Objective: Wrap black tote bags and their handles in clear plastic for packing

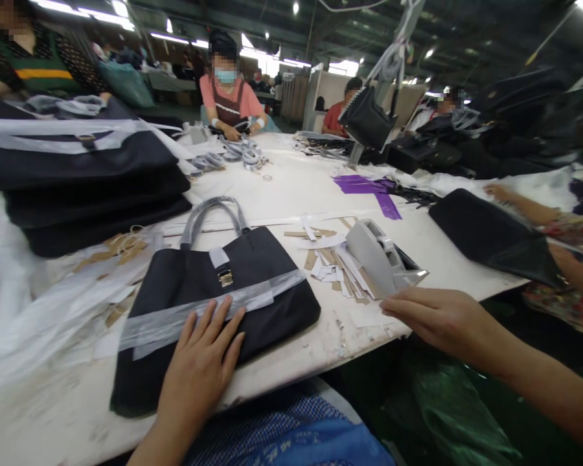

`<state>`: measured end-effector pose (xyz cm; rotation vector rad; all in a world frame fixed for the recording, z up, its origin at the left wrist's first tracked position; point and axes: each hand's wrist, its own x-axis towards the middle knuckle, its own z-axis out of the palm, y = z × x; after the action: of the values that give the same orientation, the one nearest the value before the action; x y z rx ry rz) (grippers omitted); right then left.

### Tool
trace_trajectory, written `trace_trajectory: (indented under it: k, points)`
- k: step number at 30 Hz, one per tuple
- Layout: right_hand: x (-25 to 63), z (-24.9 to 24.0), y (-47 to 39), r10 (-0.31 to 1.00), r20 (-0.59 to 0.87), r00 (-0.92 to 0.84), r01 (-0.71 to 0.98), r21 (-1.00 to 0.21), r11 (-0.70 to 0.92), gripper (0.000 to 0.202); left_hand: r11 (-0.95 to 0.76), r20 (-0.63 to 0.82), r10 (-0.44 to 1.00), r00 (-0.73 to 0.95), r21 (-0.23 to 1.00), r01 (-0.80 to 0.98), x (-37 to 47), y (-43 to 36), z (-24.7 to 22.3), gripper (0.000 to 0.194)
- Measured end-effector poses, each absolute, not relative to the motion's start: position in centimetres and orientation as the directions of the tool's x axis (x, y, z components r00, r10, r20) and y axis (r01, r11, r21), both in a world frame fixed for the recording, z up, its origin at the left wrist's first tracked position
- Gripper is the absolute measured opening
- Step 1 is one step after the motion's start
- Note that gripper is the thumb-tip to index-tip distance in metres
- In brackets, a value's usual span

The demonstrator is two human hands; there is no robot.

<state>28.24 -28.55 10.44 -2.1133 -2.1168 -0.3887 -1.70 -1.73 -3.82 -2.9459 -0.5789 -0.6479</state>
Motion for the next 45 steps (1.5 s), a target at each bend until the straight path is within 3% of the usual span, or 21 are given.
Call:
trace_trajectory:
  k: [3,5,7,10,14,20,23,33,37,41,43,45]
  points:
    - [25.5,10.6,-23.6,0.957,0.263,-0.121,0.969,-0.178,0.172,0.016,-0.909,0.393,0.396,0.830,0.039,0.415,-1.5,-2.2,-3.2,0.046]
    - [23.9,10.2,-20.4,0.963,0.246,-0.107,0.923,-0.336,0.188,0.011,-0.896,0.380,0.433,0.817,0.080,0.438,-1.4,-2.5,-2.8,0.044]
    - [22.7,9.4,-17.2,0.977,0.204,-0.068,0.891,-0.428,0.151,0.012,-0.881,0.369,0.468,0.803,0.123,0.457,-1.3,-2.7,-2.5,0.042]
    - [21.3,8.0,-12.9,0.992,0.122,-0.015,0.877,-0.476,0.072,0.019,-0.872,0.358,0.488,0.796,0.159,0.464,-1.3,-2.8,-2.3,0.041]
    - [20.3,6.5,-8.4,0.999,0.018,0.028,0.930,-0.367,-0.020,0.026,-0.870,0.371,0.492,0.788,0.177,0.460,-1.3,-2.8,-2.4,0.041]
    - [19.7,6.1,-5.6,0.985,-0.156,0.079,0.997,0.037,-0.074,0.028,-0.870,0.383,0.492,0.782,0.195,0.452,-1.3,-2.7,-2.7,0.041]
    - [19.4,6.6,-5.5,0.984,-0.167,0.066,0.989,0.138,-0.043,0.032,-0.869,0.374,0.494,0.785,0.200,0.452,-1.3,-2.7,-2.8,0.042]
    - [20.1,7.7,-5.1,0.968,-0.236,0.086,0.976,0.217,-0.034,0.035,-0.872,0.377,0.489,0.787,0.185,0.453,-1.3,-2.7,-2.7,0.042]
    - [22.0,7.5,-5.6,0.962,-0.239,0.130,0.987,0.123,-0.103,0.031,-0.873,0.377,0.486,0.788,0.182,0.452,-1.3,-2.6,-2.8,0.042]
    - [24.4,7.5,-6.4,0.925,-0.302,0.229,0.973,0.081,-0.214,0.043,-0.873,0.376,0.487,0.789,0.175,0.455,-1.3,-2.6,-2.9,0.041]
    - [25.7,8.0,-7.1,0.906,-0.317,0.282,0.959,0.099,-0.264,0.048,-0.874,0.383,0.485,0.786,0.169,0.456,-1.3,-2.6,-2.8,0.041]
    - [26.7,8.6,-8.2,0.913,-0.238,0.333,0.940,0.165,-0.299,0.047,-0.873,0.390,0.486,0.782,0.167,0.459,-1.2,-2.7,-2.7,0.042]
